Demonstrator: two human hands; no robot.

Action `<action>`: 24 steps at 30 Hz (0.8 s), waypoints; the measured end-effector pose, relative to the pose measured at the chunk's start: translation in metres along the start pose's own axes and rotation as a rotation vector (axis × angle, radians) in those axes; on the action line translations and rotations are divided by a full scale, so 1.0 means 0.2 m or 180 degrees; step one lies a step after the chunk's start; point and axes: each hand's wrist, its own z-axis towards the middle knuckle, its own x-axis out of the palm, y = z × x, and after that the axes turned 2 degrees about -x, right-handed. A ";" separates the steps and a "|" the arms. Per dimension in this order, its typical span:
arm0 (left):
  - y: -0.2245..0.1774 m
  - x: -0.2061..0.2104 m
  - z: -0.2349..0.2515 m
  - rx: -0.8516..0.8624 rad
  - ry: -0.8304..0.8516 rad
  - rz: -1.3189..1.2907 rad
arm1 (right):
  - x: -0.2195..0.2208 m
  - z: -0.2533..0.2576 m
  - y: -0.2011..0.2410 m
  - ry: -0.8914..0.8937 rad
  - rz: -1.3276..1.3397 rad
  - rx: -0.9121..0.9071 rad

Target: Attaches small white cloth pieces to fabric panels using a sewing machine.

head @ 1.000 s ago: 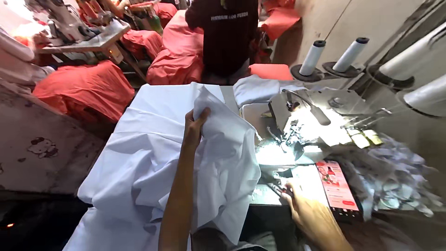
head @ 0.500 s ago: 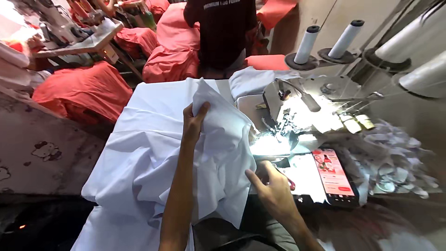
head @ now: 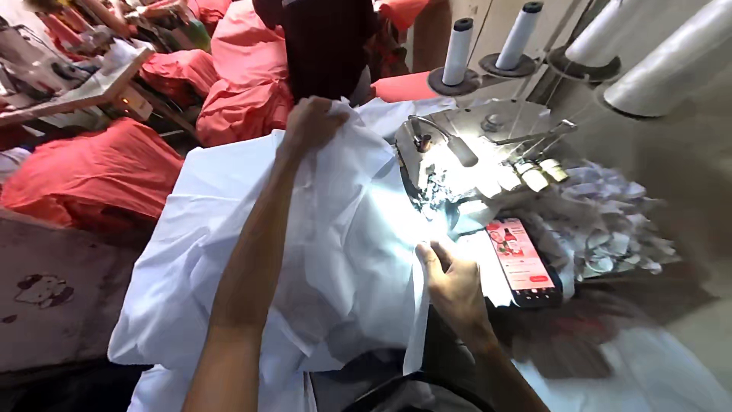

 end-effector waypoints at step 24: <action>-0.37 0.51 -0.96 0.0901 -0.0179 -0.1400 | 0.01 -0.11 -0.11 -0.0283 0.0341 -0.0873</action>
